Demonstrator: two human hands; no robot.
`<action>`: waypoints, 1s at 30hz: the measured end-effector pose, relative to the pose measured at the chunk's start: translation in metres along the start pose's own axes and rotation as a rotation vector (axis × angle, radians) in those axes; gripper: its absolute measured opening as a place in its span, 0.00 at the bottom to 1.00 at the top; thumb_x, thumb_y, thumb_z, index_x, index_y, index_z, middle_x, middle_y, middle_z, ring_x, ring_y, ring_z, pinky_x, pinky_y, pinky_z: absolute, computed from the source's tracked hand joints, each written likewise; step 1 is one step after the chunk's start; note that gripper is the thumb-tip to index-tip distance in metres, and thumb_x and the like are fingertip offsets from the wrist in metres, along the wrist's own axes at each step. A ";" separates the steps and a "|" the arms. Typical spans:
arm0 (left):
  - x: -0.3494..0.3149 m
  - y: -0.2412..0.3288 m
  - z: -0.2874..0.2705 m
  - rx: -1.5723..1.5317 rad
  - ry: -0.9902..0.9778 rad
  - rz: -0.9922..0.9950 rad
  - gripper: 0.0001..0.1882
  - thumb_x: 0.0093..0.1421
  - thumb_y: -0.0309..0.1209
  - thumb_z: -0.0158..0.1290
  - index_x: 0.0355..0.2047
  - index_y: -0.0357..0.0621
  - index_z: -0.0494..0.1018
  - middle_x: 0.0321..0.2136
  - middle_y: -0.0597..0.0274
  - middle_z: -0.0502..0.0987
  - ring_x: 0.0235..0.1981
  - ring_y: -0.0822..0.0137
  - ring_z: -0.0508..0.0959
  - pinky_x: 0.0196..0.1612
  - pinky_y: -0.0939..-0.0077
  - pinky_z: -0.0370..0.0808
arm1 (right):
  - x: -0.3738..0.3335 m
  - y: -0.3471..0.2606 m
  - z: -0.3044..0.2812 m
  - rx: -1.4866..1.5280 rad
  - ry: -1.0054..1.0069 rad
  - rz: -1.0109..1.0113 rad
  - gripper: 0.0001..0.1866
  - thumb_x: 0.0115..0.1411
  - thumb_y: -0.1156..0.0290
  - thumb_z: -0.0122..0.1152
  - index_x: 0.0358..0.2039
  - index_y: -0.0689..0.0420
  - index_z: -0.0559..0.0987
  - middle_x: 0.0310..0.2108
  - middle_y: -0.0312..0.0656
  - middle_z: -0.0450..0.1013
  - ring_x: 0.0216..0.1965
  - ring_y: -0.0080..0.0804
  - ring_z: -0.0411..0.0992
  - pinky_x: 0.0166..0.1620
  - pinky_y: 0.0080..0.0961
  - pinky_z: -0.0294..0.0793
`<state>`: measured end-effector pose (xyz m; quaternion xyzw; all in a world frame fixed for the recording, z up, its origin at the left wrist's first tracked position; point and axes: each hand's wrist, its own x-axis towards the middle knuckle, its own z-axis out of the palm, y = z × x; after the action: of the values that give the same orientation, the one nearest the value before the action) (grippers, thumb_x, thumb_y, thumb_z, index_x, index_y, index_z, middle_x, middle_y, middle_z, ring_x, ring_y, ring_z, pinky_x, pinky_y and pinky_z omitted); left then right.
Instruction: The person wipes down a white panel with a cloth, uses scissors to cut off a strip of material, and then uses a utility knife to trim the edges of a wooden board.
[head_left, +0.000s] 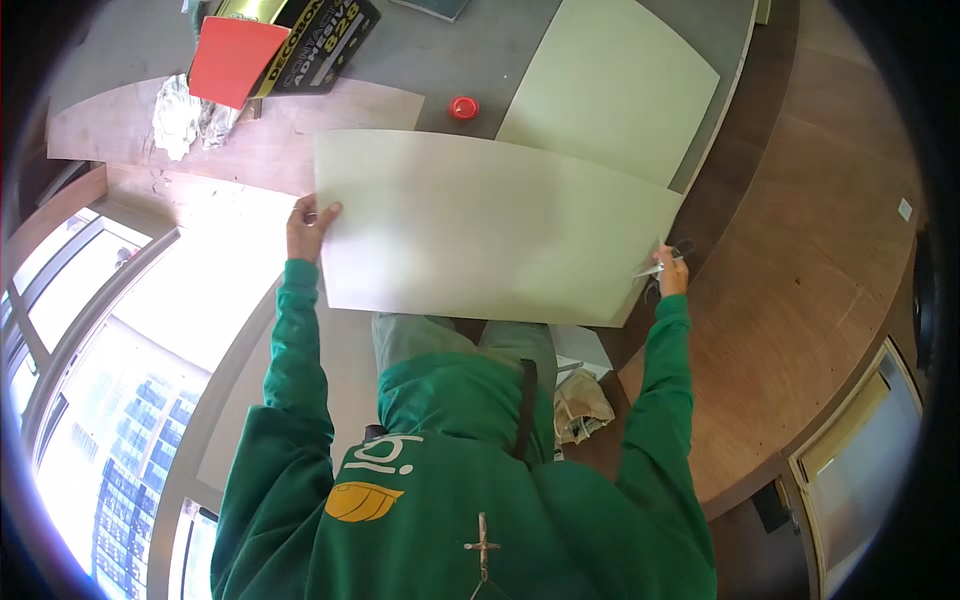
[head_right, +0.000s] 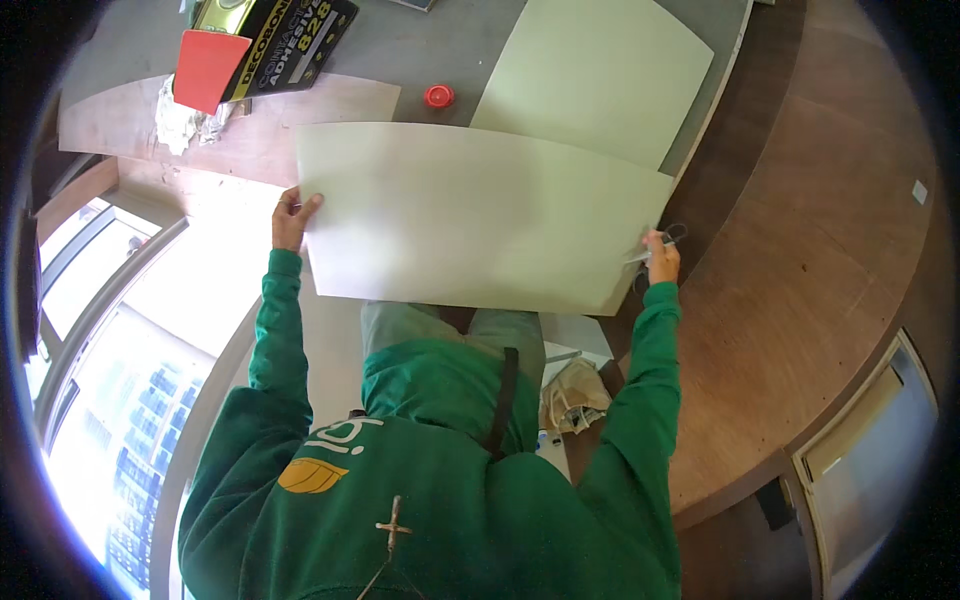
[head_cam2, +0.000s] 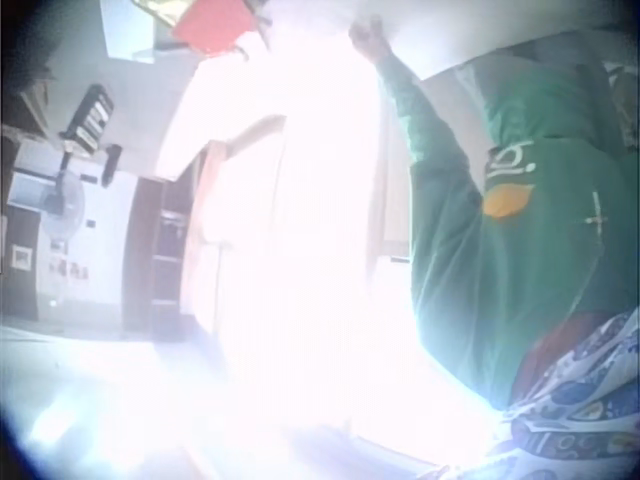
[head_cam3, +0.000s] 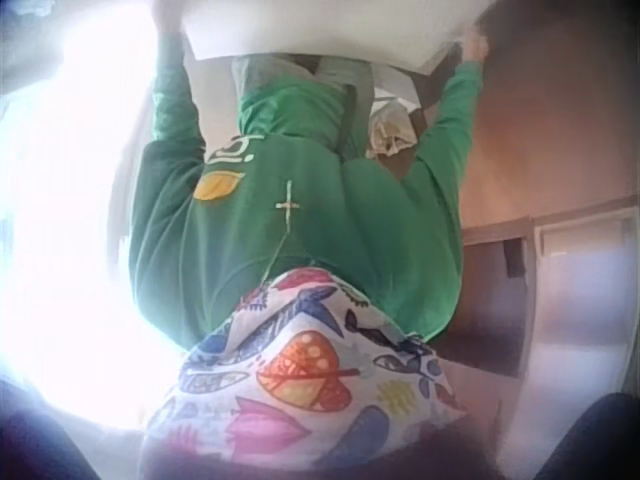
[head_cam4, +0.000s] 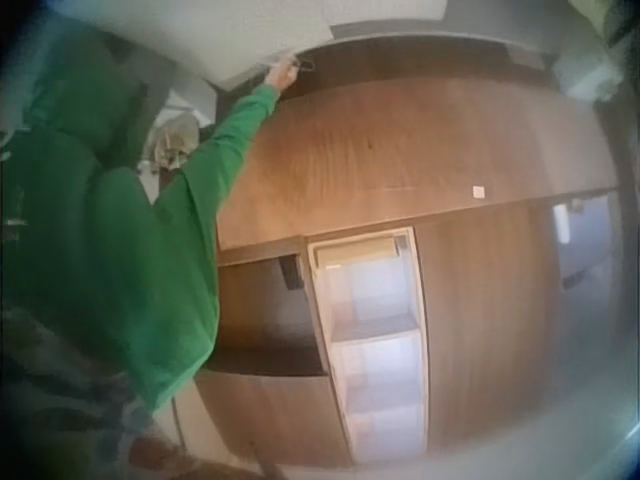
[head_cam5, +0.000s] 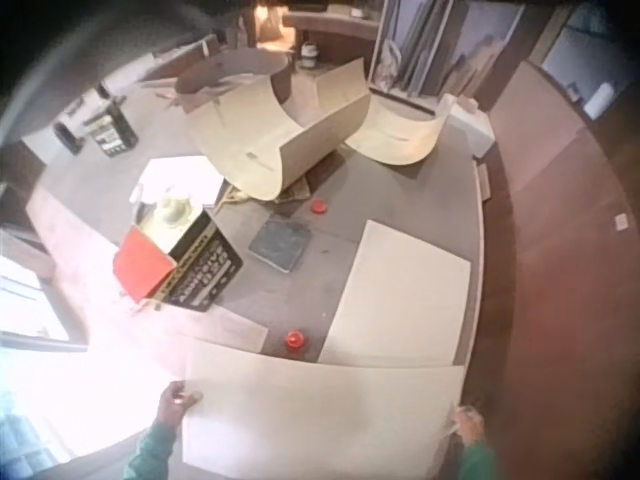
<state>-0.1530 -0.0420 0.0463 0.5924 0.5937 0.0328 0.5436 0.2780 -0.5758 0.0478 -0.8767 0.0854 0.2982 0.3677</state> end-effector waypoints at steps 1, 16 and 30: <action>-0.008 0.009 0.012 -0.019 -0.036 0.002 0.30 0.52 0.41 0.69 0.48 0.35 0.74 0.37 0.62 0.78 0.38 0.71 0.72 0.43 0.74 0.73 | 0.006 0.006 -0.014 -0.011 0.024 0.001 0.23 0.64 0.47 0.57 0.36 0.57 0.81 0.30 0.35 0.76 0.26 0.22 0.67 0.29 0.24 0.66; 0.010 0.158 0.136 0.874 -0.153 0.933 0.33 0.51 0.42 0.67 0.54 0.44 0.70 0.48 0.50 0.75 0.48 0.48 0.76 0.56 0.57 0.69 | 0.020 -0.024 -0.055 -0.188 0.365 -0.251 0.22 0.67 0.56 0.54 0.53 0.60 0.76 0.41 0.39 0.76 0.43 0.30 0.74 0.49 0.28 0.72; 0.006 0.219 0.105 0.763 -0.660 0.611 0.18 0.50 0.36 0.65 0.41 0.45 0.79 0.34 0.53 0.79 0.36 0.48 0.78 0.44 0.60 0.73 | -0.186 -0.165 0.223 0.453 -0.146 -0.155 0.08 0.65 0.70 0.52 0.29 0.58 0.74 0.52 0.46 0.71 0.50 0.33 0.67 0.54 0.32 0.67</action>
<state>0.0662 -0.0362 0.1495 0.8692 0.1655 -0.2141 0.4137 0.0858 -0.3159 0.1319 -0.7519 0.0558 0.3046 0.5820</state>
